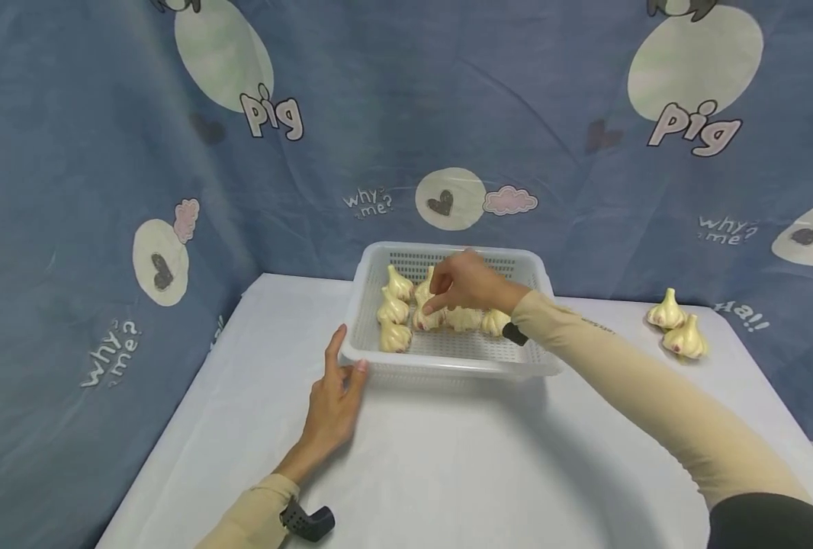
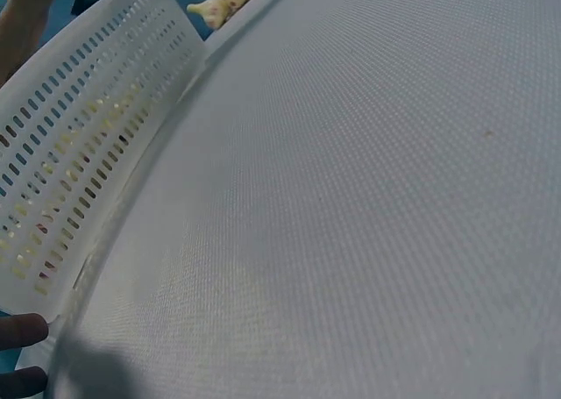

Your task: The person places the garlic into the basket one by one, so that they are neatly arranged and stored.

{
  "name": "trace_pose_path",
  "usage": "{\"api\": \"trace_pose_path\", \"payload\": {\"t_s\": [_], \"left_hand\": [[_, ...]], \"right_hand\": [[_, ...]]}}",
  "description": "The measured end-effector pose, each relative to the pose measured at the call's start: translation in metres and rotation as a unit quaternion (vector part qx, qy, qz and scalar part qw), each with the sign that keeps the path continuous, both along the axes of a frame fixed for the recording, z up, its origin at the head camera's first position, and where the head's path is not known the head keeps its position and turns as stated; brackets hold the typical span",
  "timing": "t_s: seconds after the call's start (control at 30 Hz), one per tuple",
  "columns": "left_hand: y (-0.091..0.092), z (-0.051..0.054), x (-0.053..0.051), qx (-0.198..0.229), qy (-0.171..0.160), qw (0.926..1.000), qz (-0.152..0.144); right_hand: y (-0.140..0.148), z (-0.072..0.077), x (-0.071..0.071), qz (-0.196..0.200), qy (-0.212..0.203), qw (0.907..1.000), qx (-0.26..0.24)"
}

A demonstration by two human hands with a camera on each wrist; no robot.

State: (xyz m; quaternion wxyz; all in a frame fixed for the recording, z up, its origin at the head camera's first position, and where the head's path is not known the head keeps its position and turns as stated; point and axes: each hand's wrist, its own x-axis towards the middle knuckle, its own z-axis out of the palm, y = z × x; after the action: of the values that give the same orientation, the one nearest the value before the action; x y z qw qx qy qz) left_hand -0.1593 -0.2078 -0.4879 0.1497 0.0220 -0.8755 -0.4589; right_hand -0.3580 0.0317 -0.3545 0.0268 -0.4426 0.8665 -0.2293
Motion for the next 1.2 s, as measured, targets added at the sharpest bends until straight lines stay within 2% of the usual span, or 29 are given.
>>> {"api": "trace_pose_path", "payload": {"t_s": [0.1,0.17,0.3,0.47,0.53,0.67,0.77,0.93,1.07,1.2], "left_hand": [[-0.001,0.000,0.000,-0.001,-0.004,1.0000,0.002],[-0.001,-0.001,-0.001,-0.002,-0.007,1.0000,0.001],[-0.001,-0.002,-0.001,-0.008,-0.006,0.9999,0.002],[0.001,-0.003,-0.003,-0.015,0.001,0.9999,0.001],[0.001,-0.003,-0.004,-0.016,0.000,0.9999,0.000],[0.000,-0.003,-0.004,-0.016,-0.005,0.9999,0.003],[-0.001,-0.002,-0.004,-0.015,-0.008,0.9998,0.007],[-0.002,-0.002,-0.004,-0.017,-0.015,0.9997,0.009],[-0.002,-0.002,-0.005,-0.015,-0.016,0.9997,0.006],[-0.001,-0.001,-0.005,-0.015,-0.010,0.9998,0.003]], "right_hand": [[0.025,0.014,-0.002,-0.033,-0.006,0.9994,-0.002],[0.044,0.021,-0.004,-0.055,0.006,0.9985,0.005],[0.087,0.030,-0.006,-0.111,-0.014,0.9935,0.016],[0.139,0.041,-0.005,-0.199,-0.060,0.9778,0.028],[0.157,0.046,-0.005,-0.225,-0.064,0.9716,0.034],[0.191,0.054,-0.006,-0.254,-0.048,0.9635,0.069],[0.216,0.054,-0.008,-0.280,-0.045,0.9532,0.106],[0.258,0.048,-0.009,-0.340,-0.059,0.9255,0.156],[0.287,0.037,-0.006,-0.377,-0.066,0.9068,0.178],[0.309,0.025,-0.002,-0.395,-0.083,0.8964,0.182]]}}
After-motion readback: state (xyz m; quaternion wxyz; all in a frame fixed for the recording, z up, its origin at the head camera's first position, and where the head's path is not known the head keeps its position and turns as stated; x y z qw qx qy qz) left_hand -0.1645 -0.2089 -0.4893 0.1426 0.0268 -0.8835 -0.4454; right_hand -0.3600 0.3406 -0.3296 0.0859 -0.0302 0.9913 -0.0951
